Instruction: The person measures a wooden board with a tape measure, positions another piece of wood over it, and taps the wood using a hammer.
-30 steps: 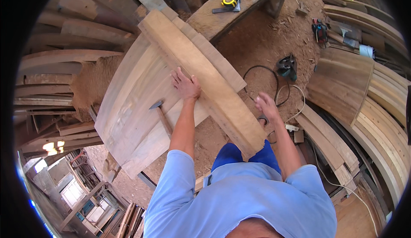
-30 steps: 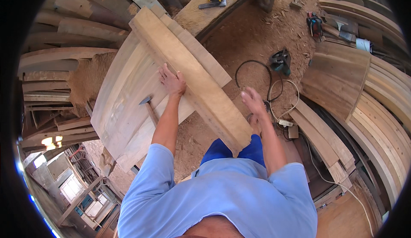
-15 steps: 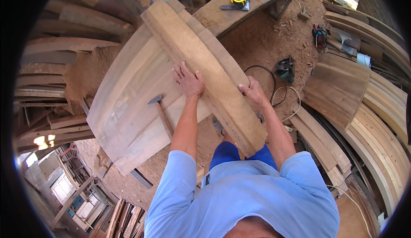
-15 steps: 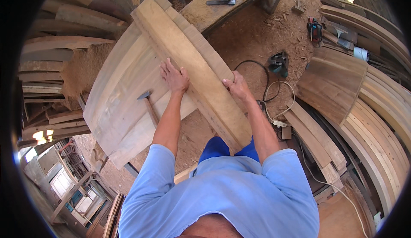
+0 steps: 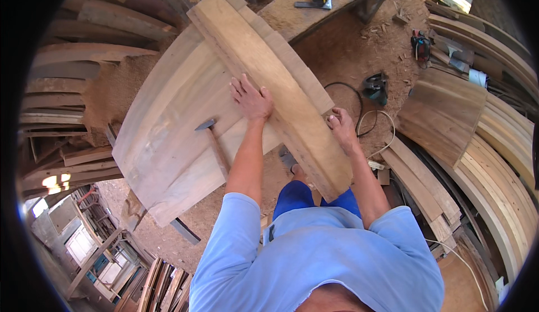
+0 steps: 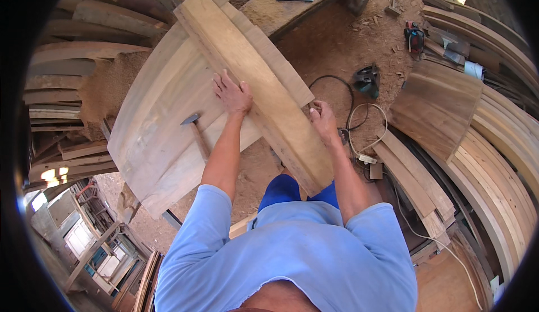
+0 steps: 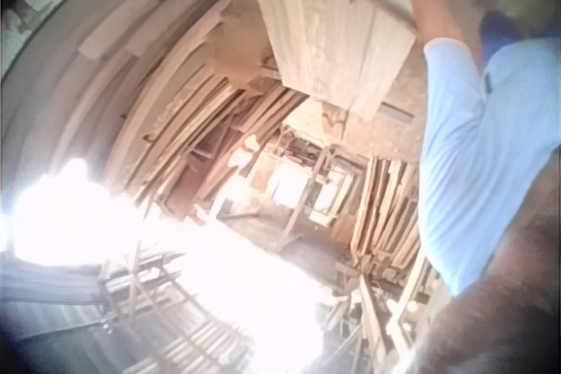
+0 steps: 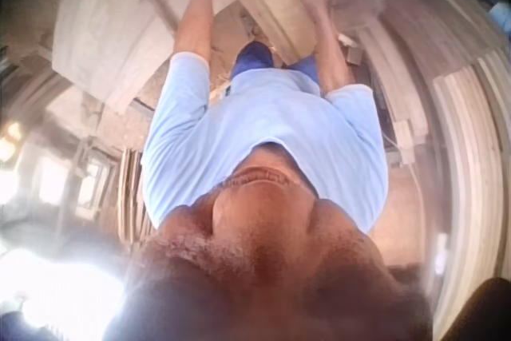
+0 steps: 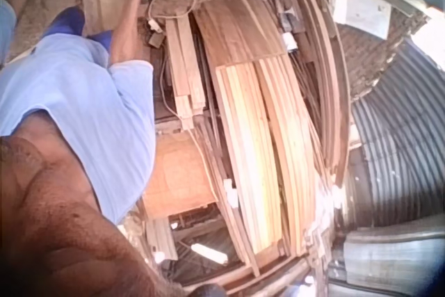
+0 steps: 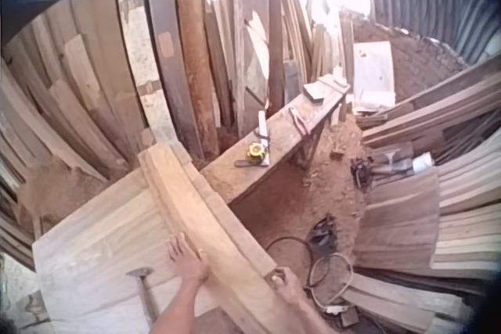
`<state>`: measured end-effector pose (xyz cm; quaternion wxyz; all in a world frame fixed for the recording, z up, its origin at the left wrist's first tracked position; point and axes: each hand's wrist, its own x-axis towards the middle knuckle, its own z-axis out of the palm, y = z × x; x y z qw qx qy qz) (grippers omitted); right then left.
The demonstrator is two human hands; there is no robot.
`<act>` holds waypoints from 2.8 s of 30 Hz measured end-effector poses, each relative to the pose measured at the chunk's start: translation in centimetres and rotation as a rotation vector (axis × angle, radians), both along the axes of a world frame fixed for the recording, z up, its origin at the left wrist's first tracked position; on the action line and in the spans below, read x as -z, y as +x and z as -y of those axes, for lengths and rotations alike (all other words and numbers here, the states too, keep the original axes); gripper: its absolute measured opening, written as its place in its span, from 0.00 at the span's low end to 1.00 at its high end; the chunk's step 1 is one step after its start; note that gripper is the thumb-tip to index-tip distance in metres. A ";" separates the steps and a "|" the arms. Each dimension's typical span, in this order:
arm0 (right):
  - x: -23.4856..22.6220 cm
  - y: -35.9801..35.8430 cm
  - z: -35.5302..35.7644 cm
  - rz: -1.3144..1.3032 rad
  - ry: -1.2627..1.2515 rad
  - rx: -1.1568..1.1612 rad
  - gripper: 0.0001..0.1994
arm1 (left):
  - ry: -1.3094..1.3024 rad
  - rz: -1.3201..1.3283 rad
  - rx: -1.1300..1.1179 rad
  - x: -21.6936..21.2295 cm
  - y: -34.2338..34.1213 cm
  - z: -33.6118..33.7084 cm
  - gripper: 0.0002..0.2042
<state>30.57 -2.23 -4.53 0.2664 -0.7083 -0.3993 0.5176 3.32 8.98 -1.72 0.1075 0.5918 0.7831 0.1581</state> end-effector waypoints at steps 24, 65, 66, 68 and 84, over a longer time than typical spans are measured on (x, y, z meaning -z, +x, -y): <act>-3.9 -2.8 0.1 0.141 0.095 -0.193 0.18 | 0.039 -0.030 0.004 0.2 -0.9 0.1 0.39; -12.9 -19.6 7.0 -0.008 -0.172 -0.965 0.38 | -0.003 -0.042 -0.006 0.2 -0.5 0.2 0.38; -12.9 -18.8 8.1 0.023 -0.088 -0.953 0.38 | 0.001 -0.050 -0.010 0.1 -0.7 0.4 0.38; -13.2 -17.3 9.2 0.094 0.078 -0.919 0.38 | -0.018 -0.042 -0.007 -0.2 -0.6 0.4 0.38; -13.4 -12.2 10.6 0.094 -0.010 -0.647 0.37 | -0.027 -0.106 -0.004 0.4 -0.5 -0.4 0.38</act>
